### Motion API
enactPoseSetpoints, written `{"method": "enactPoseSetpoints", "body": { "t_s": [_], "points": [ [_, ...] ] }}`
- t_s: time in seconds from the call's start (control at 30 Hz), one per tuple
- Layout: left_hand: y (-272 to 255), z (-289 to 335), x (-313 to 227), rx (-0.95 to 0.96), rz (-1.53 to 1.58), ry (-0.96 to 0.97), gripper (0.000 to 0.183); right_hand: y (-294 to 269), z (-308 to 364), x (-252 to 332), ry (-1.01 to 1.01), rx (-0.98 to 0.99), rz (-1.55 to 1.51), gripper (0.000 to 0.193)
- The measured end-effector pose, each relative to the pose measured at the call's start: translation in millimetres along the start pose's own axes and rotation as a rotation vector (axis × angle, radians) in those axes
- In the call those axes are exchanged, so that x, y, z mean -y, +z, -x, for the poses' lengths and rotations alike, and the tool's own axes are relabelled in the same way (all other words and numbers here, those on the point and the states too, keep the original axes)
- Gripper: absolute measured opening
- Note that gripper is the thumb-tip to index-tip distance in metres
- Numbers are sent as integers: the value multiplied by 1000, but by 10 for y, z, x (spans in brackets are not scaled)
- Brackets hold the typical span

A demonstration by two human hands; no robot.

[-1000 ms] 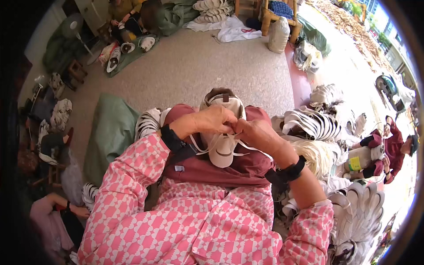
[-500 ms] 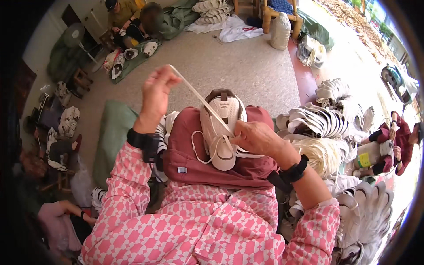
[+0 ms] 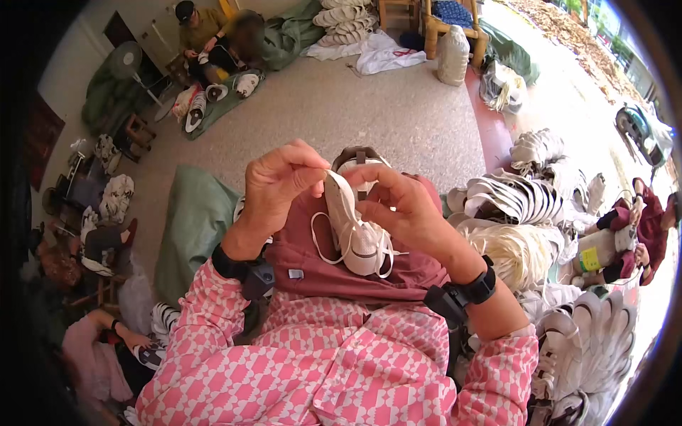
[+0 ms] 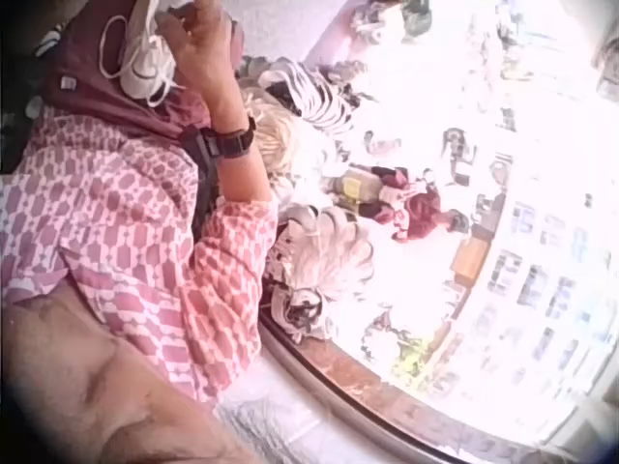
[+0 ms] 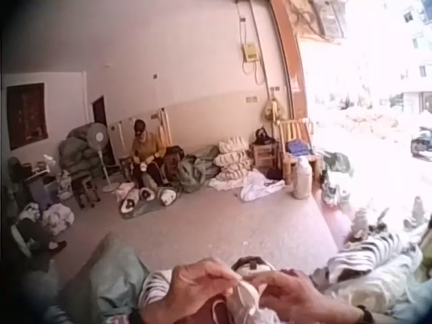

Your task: The recorder is inserting a shoelace into the eyelets of a beige shoe.

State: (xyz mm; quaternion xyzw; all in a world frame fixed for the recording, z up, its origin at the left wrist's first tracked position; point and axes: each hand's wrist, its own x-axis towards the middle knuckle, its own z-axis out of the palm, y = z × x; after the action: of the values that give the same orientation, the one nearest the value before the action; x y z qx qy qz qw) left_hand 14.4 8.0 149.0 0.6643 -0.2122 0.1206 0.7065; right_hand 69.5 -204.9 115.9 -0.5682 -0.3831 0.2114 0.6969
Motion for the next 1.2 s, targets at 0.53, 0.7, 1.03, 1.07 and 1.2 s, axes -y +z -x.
{"method": "enactPoseSetpoints", "body": {
  "t_s": [0.53,0.7,1.03,1.07,1.2],
  "points": [
    [110,286,680,318,-860,-16,23,-390,324,745,-221,-497,321,20],
    [199,283,822,278,-946,122,15,-549,356,654,-173,-616,230,23],
    [37,24,164,8,-215,-88,22,-185,157,795,-368,-634,124,12],
    [17,17,126,-1,-170,-61,27,-125,122,814,-387,-625,131,12],
    [17,71,132,30,-155,-202,30,11,24,822,-306,-466,200,13]
  ]
}}
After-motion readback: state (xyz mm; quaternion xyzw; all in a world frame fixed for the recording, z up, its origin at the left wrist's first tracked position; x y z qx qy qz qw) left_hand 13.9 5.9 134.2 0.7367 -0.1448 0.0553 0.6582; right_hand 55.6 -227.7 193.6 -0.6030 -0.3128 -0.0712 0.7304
